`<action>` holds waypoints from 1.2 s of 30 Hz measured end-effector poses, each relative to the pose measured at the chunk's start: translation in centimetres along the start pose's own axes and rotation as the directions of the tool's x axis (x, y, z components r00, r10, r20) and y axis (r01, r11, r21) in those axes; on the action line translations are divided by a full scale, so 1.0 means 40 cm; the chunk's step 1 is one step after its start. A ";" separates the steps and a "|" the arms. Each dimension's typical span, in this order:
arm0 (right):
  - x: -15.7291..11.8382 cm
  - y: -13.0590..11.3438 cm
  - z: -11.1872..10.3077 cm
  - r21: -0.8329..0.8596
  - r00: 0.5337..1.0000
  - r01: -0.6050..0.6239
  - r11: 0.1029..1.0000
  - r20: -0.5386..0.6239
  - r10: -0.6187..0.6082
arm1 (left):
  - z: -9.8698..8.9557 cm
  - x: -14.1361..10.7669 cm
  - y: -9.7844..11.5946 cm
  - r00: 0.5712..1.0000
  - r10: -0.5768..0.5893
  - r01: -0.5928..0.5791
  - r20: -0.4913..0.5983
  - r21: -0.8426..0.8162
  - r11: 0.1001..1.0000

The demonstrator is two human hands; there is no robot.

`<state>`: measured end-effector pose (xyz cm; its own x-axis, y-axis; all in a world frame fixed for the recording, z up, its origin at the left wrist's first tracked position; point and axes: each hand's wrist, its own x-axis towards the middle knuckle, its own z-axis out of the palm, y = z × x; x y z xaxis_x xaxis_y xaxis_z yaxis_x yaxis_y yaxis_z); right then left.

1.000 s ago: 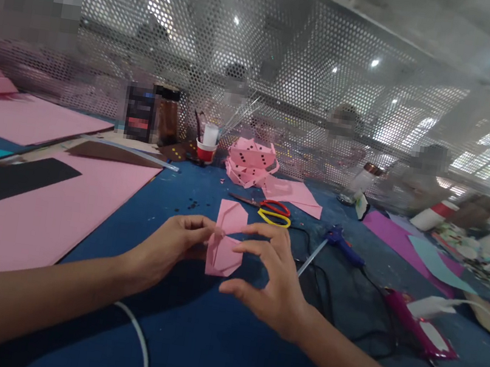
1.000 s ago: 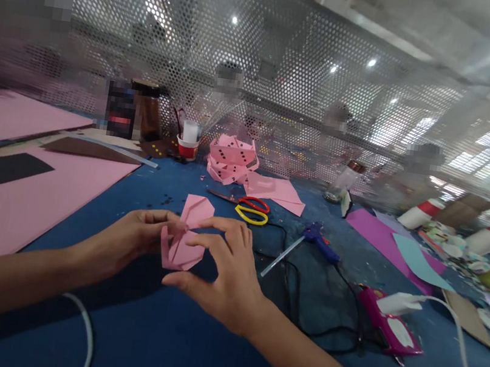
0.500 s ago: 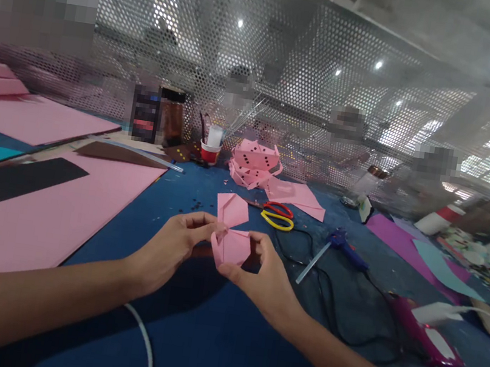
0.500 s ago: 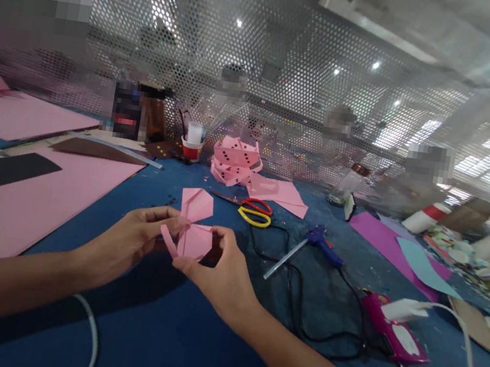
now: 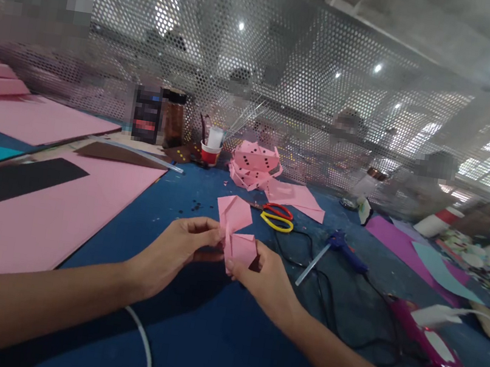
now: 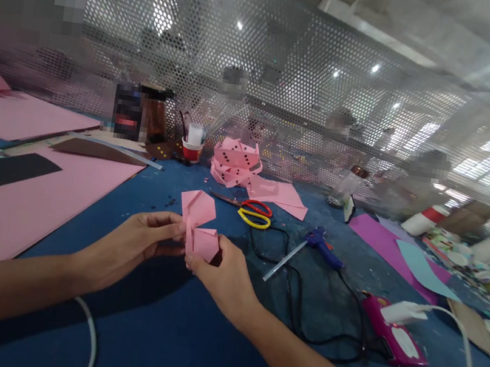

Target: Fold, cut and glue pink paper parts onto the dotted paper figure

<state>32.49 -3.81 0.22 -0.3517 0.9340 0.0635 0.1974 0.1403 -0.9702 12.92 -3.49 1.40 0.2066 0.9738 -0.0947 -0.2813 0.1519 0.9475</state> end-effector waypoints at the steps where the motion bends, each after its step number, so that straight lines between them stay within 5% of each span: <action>1: 0.000 0.001 -0.002 -0.017 1.000 0.004 1.000 -0.005 -0.004 | 0.000 0.000 0.001 1.000 -0.005 0.005 0.000 0.009 1.000; 25: 0.001 -0.008 -0.018 -0.125 1.000 -0.018 0.992 -0.011 0.017 | -0.010 0.009 0.007 1.000 0.013 -0.014 0.007 0.190 0.982; 36: -0.003 -0.024 -0.015 -0.011 0.998 -0.028 1.000 0.063 0.029 | -0.006 0.006 0.006 1.000 0.004 -0.002 -0.012 0.172 0.985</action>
<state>32.88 -3.85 1.28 -0.4026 0.9151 0.0209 0.2174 0.1178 -0.9689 12.66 -3.16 1.54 0.1945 0.9764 -0.0941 -0.1168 0.1183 0.9861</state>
